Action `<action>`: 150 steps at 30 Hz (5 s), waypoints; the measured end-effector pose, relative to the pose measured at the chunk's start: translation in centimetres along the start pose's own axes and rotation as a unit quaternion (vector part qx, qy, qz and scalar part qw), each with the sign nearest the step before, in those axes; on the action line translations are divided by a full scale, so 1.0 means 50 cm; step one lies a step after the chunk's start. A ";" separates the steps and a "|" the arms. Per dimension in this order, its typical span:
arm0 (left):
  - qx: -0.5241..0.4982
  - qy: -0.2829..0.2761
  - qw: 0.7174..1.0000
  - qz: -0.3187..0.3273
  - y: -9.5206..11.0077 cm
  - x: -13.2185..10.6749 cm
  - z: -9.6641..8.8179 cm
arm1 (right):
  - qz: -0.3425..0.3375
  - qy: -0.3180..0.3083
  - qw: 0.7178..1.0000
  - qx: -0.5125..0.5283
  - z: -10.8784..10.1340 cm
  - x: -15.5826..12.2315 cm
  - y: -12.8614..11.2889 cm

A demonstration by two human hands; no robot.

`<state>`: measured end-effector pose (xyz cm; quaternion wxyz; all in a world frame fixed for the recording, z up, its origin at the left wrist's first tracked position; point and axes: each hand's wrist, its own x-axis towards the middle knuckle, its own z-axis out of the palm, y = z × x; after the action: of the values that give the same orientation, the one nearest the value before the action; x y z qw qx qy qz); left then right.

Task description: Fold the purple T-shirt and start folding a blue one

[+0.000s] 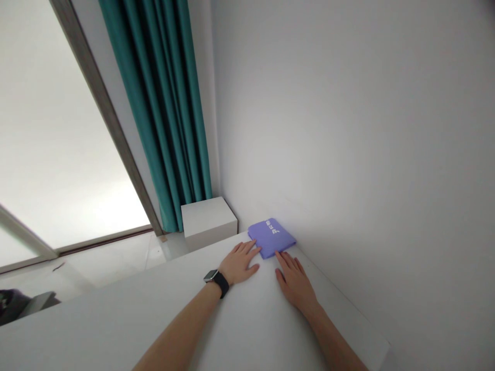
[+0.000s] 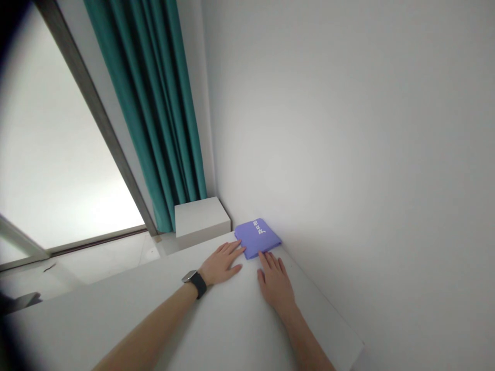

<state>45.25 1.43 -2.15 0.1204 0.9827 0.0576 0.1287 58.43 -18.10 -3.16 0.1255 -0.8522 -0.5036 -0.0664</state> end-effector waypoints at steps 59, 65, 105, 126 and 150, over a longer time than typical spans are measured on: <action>-0.155 0.041 0.945 -0.287 -0.089 0.200 0.013 | 0.053 0.070 0.996 0.032 0.011 0.004 -0.019; -0.140 0.035 0.948 -0.285 -0.083 0.198 0.010 | 0.037 0.064 0.997 0.014 0.001 0.004 -0.023; -0.212 0.122 0.931 -0.272 -0.113 0.191 0.013 | -0.099 0.015 0.994 0.045 -0.033 0.010 -0.053; -0.162 0.109 0.941 -0.277 -0.104 0.194 0.010 | -0.069 0.002 0.997 0.033 -0.045 0.001 -0.070; 0.045 0.105 0.991 -0.069 0.024 0.089 0.039 | -0.013 0.071 0.997 0.026 -0.014 0.016 -0.035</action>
<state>50.13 0.49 -2.63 0.0781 0.9617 0.1434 0.2203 57.30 -16.81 -2.06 0.1820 -0.8350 -0.5063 -0.1156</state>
